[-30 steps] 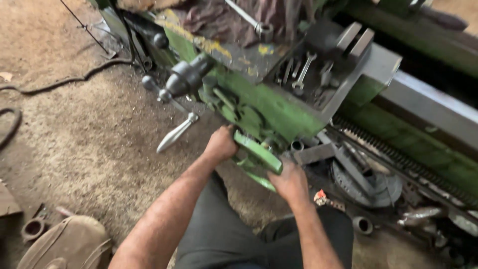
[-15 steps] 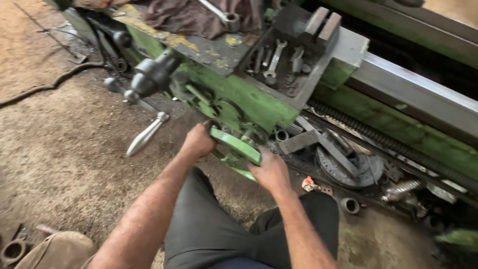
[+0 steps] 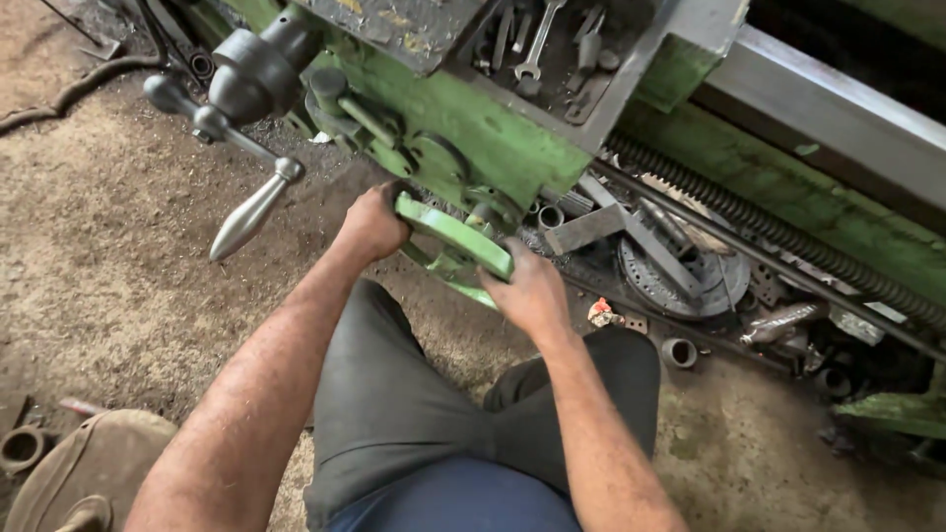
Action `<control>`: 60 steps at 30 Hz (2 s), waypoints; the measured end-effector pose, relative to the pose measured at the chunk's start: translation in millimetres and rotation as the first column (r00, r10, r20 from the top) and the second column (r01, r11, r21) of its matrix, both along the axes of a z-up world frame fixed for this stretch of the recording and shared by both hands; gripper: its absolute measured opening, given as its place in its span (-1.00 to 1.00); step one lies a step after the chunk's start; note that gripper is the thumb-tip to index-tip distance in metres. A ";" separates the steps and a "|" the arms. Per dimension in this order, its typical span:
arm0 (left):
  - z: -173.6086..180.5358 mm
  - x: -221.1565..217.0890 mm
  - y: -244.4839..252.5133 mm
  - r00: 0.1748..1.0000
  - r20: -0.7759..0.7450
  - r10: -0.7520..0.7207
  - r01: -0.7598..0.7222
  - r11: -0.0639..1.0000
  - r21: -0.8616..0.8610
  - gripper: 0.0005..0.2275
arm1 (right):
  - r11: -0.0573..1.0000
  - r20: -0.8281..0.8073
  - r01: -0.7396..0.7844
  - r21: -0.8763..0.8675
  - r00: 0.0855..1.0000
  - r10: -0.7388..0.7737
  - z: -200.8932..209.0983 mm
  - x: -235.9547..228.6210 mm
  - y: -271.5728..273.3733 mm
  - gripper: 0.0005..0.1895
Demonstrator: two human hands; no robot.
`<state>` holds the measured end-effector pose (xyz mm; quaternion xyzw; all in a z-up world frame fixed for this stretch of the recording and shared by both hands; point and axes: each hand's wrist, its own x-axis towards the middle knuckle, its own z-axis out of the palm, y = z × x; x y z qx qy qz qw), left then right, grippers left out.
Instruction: The person is seen operating and adjusting a large industrial lathe machine in a workshop.
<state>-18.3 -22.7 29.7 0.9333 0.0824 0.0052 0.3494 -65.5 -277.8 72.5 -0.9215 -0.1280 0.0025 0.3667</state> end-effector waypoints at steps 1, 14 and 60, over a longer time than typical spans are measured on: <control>3.7 -0.4 -0.4 1.000 -0.020 -0.007 0.007 1.000 -0.010 -0.61 | 1.000 -0.023 0.010 -0.004 1.000 -0.010 0.4 -0.1 -0.4 -0.56; -4.2 3.9 4.5 0.998 0.055 -0.039 0.041 0.999 -0.031 -0.61 | 1.000 0.048 0.015 0.028 0.999 -0.016 -17.8 4.3 -3.9 -0.63; -2.8 1.7 9.9 0.997 -0.055 -0.052 0.044 0.989 -0.142 -0.66 | 0.995 -0.090 0.023 -0.094 0.995 -0.031 -8.8 10.4 5.7 -0.55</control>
